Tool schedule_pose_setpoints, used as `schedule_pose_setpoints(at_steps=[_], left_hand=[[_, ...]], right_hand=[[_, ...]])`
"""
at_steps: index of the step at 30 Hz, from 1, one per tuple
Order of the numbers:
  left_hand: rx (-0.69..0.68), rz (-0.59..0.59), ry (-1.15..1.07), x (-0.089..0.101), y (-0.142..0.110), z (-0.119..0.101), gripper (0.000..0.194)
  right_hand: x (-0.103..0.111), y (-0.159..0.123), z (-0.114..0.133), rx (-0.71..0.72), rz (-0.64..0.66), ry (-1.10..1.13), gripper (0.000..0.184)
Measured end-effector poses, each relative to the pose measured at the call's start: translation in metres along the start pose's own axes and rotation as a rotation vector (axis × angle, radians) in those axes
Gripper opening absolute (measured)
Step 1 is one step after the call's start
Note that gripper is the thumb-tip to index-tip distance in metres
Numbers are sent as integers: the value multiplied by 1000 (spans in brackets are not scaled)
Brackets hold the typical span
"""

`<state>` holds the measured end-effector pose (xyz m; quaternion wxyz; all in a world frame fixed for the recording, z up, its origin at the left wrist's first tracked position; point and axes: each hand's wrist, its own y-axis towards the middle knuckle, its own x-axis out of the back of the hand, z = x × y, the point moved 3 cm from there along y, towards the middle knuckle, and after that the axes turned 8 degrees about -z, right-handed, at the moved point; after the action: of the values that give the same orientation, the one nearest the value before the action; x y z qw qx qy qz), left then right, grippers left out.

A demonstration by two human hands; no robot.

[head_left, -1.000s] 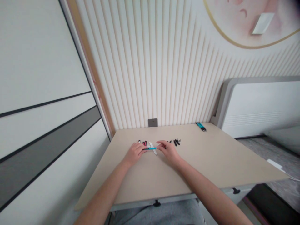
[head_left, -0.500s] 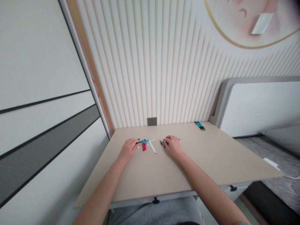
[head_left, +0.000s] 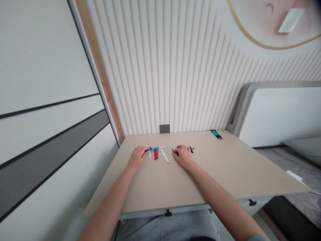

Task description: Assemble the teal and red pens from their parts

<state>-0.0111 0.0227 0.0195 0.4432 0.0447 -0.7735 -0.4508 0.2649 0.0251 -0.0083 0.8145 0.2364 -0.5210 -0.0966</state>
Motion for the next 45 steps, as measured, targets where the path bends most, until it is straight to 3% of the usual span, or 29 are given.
schedule_pose_setpoints(at_steps=[6, 11, 14, 17, 45], left_hand=[[-46, 63, -12, -6, -1, -6, 19], [-72, 105, -8, -7, -1, -11, 21], [-66, 108, -9, -6, 0, -11, 21], [-54, 92, -11, -5, 0, -10, 20], [-140, 145, 11, -8, -1, -17, 24]], right_hand=[[1, 2, -2, 20, -65, 131, 13], [5, 1, -5, -65, -81, 464, 21], [10, 0, 0, 12, -82, 583, 24], [13, -2, 5, 88, -68, 589, 26], [12, -6, 11, 239, -59, 505, 24]])
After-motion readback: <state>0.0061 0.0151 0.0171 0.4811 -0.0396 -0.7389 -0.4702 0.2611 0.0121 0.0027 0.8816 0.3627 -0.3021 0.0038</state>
